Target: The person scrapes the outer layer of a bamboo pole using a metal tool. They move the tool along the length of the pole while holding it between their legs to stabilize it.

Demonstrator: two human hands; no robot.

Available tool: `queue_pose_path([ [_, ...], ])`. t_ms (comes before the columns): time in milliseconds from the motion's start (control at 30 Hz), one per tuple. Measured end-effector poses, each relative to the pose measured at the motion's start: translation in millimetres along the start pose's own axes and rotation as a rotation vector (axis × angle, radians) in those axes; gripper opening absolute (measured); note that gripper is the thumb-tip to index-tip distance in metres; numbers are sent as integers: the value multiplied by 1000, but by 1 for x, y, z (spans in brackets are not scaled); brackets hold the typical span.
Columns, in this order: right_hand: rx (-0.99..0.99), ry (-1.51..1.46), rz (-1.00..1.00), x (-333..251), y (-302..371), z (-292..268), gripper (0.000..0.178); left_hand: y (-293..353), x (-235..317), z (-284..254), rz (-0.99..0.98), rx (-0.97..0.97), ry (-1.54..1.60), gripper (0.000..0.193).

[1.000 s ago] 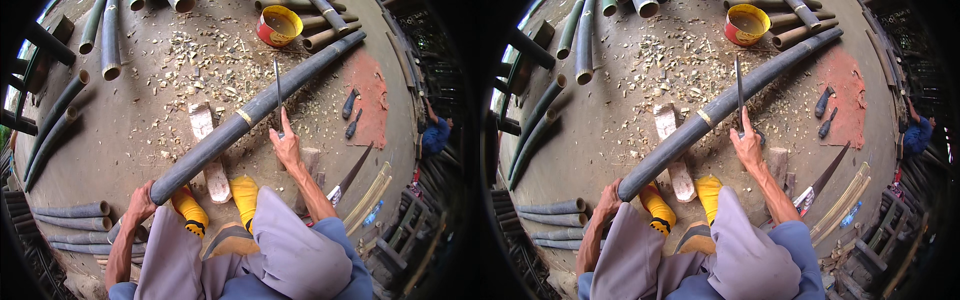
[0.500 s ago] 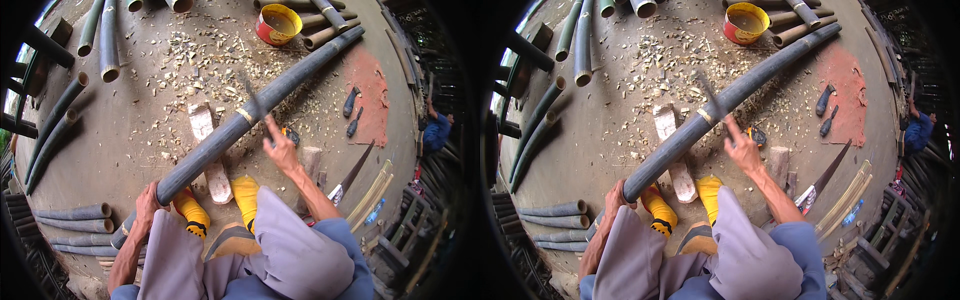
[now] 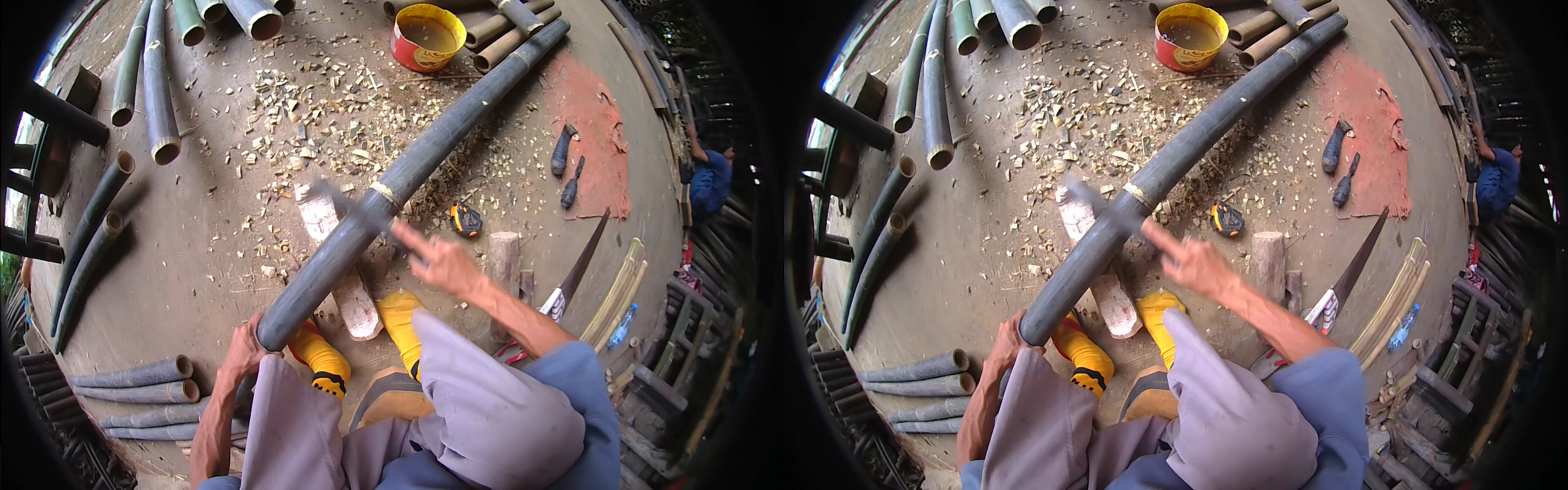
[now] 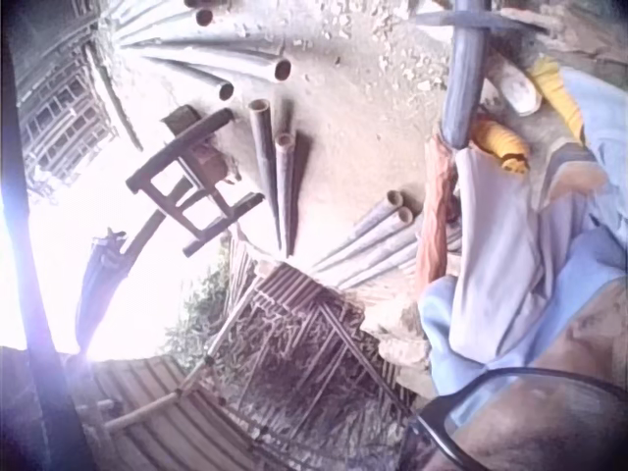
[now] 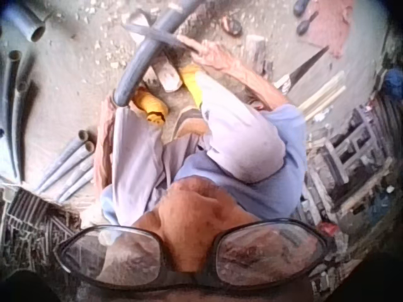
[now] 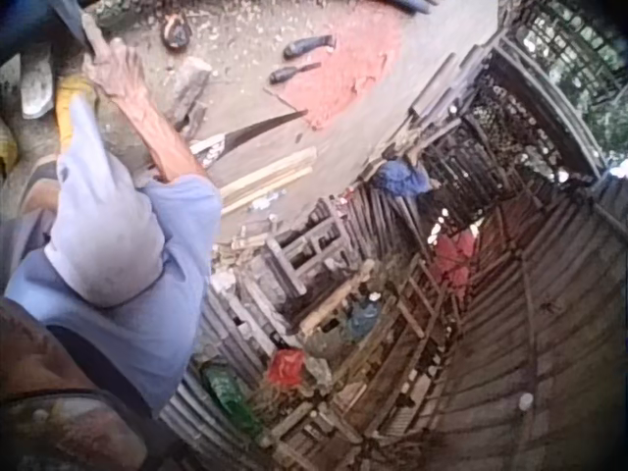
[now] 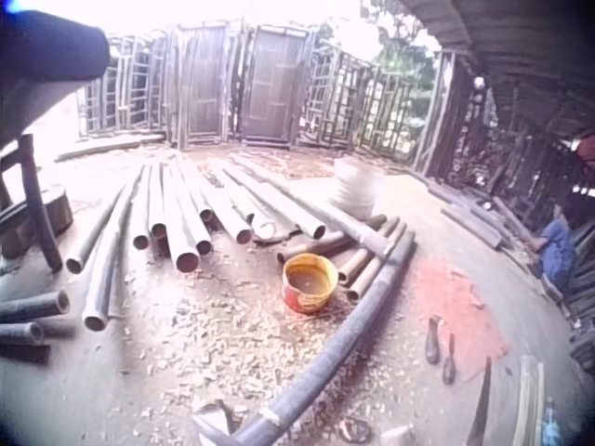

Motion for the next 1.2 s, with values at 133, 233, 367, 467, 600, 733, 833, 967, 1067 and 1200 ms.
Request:
queue_pose_path([
  [133,41,-163,139,16,-20,-11,71,3,-1,3,5,-45,-25,71],
  [233,-134,5,40,3,1,12,70,-1,-1,9,75,-61,0,73],
  [367,120,-240,388,56,-25,-27,69,24,17,-6,-5,370,-154,70],
  [467,-119,-119,-46,-14,-1,14,68,22,11,1,-66,257,-152,66],
  [600,142,-94,100,41,-19,-19,70,16,14,0,-78,142,-121,65],
  [733,-212,-161,119,-10,-7,9,71,0,-6,8,-32,24,-28,68],
  [833,25,7,37,19,-14,-5,72,5,-7,8,-7,31,22,69],
  [967,11,-265,357,32,-15,-15,73,-2,-3,6,5,-32,-21,68],
  [1067,-74,-46,1,7,4,14,73,1,5,2,83,84,-56,73],
  [1200,177,-312,464,53,-15,-22,71,25,23,0,1,346,-243,78],
])
Point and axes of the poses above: each hand's wrist, its own y-axis away from the middle knuckle, its own z-axis out of the palm, x = y × z, the point moved 10 cm from there along -y, towards the middle knuckle, and after that the axes turned 6 degrees about -y, right-handed, at the moved point
